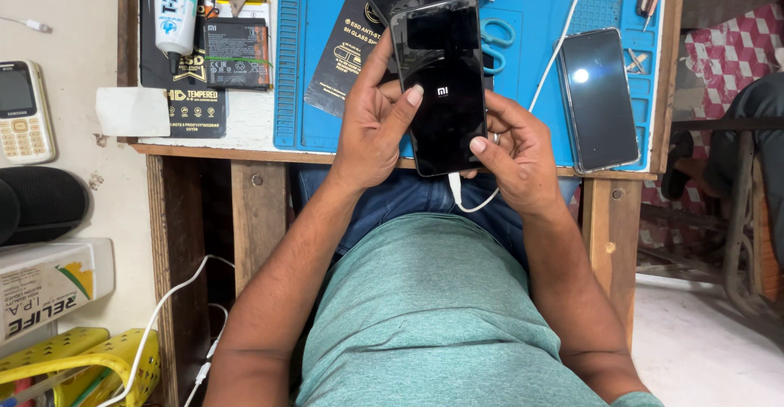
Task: The person reassembles a smartphone by placing the battery into the chassis and closing the back cover. They then connect a charging cable to the phone and repeatedly insert and remove a SIM card while the device remains powered on.
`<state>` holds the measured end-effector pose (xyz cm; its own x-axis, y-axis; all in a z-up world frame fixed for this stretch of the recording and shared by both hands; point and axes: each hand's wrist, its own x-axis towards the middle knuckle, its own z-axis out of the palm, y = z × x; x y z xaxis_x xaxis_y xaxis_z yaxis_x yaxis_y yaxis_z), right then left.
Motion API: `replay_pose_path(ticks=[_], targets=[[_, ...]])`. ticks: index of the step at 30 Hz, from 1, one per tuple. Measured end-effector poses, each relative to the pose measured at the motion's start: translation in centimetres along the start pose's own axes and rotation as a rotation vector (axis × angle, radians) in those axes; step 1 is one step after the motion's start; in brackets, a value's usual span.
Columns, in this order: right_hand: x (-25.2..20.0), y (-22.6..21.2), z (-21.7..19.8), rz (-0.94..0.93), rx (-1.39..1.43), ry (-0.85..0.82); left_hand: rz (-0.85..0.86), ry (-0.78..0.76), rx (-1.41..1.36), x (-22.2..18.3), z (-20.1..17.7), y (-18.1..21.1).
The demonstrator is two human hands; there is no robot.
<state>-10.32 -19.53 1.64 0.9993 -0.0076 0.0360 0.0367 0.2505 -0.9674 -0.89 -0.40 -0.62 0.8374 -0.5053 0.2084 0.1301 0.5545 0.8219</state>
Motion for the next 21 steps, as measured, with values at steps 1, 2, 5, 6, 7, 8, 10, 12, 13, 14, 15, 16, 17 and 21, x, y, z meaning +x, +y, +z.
replay_pose_path(ticks=[1, 2, 5, 6, 7, 8, 10, 12, 13, 14, 15, 16, 17, 21], targets=[[0.02, 0.02, 0.01, 0.0, 0.001, -0.002, 0.002, -0.001, 0.008, 0.0, -0.04, -0.02], [0.03, 0.03, 0.01, -0.005, -0.007, -0.003, 0.004, -0.002, 0.015, -0.01, -0.07, -0.04], [0.1, 0.07, 0.01, -0.014, -0.021, -0.006, 0.011, -0.009, 0.048, 0.0, -0.14, -0.07], [0.1, 0.08, 0.02, -0.011, -0.018, -0.005, 0.006, -0.006, 0.045, -0.01, -0.15, -0.1], [0.08, 0.08, 0.02, -0.009, -0.015, -0.005, 0.002, -0.003, 0.043, -0.02, -0.16, -0.11], [0.07, 0.07, 0.01, -0.006, -0.014, -0.005, -0.003, 0.0, 0.041, -0.02, -0.17, -0.13], [0.06, 0.07, 0.0, 0.0, -0.01, -0.005, 0.001, -0.002, 0.048, 0.03, -0.21, -0.21], [0.0, 0.07, -0.01, 0.007, -0.008, 0.001, 0.005, -0.002, 0.052, 0.01, -0.23, -0.3], [-0.01, 0.08, -0.01, 0.01, -0.007, 0.003, 0.007, -0.002, 0.053, 0.01, -0.24, -0.35], [-0.01, 0.09, 0.0, 0.009, 0.001, 0.003, 0.009, -0.001, 0.054, 0.0, -0.25, -0.39], [-0.01, 0.11, 0.0, 0.009, 0.008, 0.002, 0.008, 0.002, 0.057, 0.01, -0.25, -0.45], [-0.02, 0.13, 0.01, 0.008, 0.015, 0.002, 0.008, 0.006, 0.06, 0.04, -0.26, -0.52], [-0.01, 0.11, -0.01, 0.011, 0.013, 0.003, 0.007, 0.01, 0.063, 0.05, -0.27, -0.57], [0.02, 0.1, -0.06, 0.013, 0.0, -0.001, 0.001, 0.015, 0.073, 0.01, -0.34, -0.66]])
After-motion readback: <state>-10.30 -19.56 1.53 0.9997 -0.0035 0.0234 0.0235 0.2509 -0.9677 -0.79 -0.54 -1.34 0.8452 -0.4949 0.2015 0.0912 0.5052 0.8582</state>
